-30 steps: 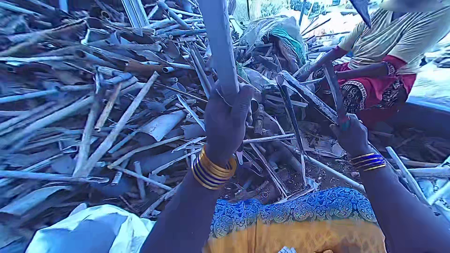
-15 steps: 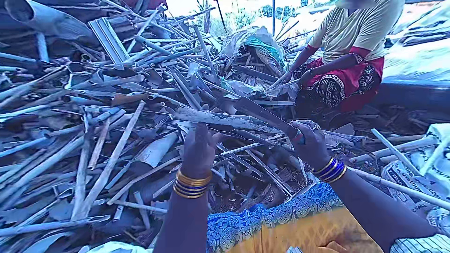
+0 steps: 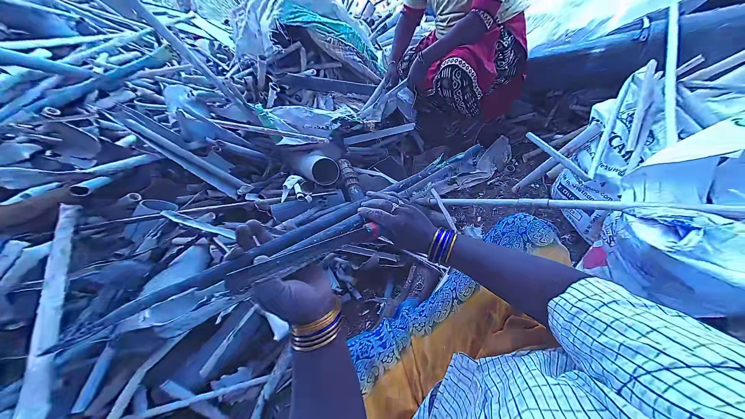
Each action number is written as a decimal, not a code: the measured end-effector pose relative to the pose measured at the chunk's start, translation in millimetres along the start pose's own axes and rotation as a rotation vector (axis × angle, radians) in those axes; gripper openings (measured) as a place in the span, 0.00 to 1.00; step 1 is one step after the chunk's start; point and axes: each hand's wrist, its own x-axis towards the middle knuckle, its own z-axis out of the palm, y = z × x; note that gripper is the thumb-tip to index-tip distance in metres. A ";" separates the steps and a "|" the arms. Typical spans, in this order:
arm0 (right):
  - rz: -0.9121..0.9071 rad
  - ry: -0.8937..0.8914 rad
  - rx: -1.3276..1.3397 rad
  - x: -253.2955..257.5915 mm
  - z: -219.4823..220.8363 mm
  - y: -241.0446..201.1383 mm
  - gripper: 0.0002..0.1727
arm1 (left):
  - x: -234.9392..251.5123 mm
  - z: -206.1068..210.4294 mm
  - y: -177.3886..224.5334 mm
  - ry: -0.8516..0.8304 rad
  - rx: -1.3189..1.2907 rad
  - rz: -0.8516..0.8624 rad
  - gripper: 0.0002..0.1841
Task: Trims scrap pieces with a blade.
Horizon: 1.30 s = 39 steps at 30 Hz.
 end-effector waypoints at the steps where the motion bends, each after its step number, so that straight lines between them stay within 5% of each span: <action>1: 0.101 -0.130 -0.010 -10.4 -4.0 4.0 0.19 | -7.2 -9.6 -17.9 0.032 0.084 -0.128 0.15; 3: 0.429 -0.467 -0.062 -26.3 -22.7 2.3 0.20 | -24.4 -29.7 -47.0 0.115 0.278 -0.462 0.12; 5: 0.760 -0.694 -0.040 -35.1 -40.5 9.3 0.25 | -40.5 -58.8 -73.0 0.099 0.345 -0.667 0.23; 12: 1.461 -0.726 -0.156 -138.8 -55.1 62.6 0.27 | -45.9 -80.7 -94.3 0.387 0.173 -0.605 0.16; 15: 1.420 -0.788 -0.146 -135.9 -46.2 47.1 0.30 | -34.5 -71.7 -101.3 0.420 0.184 -0.582 0.21; 20: 0.800 -0.870 -0.105 -130.2 -25.5 -7.7 0.33 | -24.8 -73.2 -102.9 0.312 0.128 -0.538 0.38; 25: 1.106 -0.941 -0.175 -132.1 -17.8 26.2 0.36 | -19.1 -80.8 -101.1 0.135 0.164 -0.494 0.46; 30: 1.161 -0.852 -0.171 -142.4 -23.1 53.9 0.32 | -19.2 -74.8 -102.5 0.286 0.323 -0.632 0.36; 35: 1.282 -0.793 -0.101 -166.1 -6.1 23.8 0.26 | -20.4 -62.7 -91.3 0.436 0.408 -0.742 0.26; 39: 1.334 -0.463 0.048 -183.9 0.6 -24.0 0.26 | -25.7 -50.6 -83.2 0.477 0.423 -0.798 0.28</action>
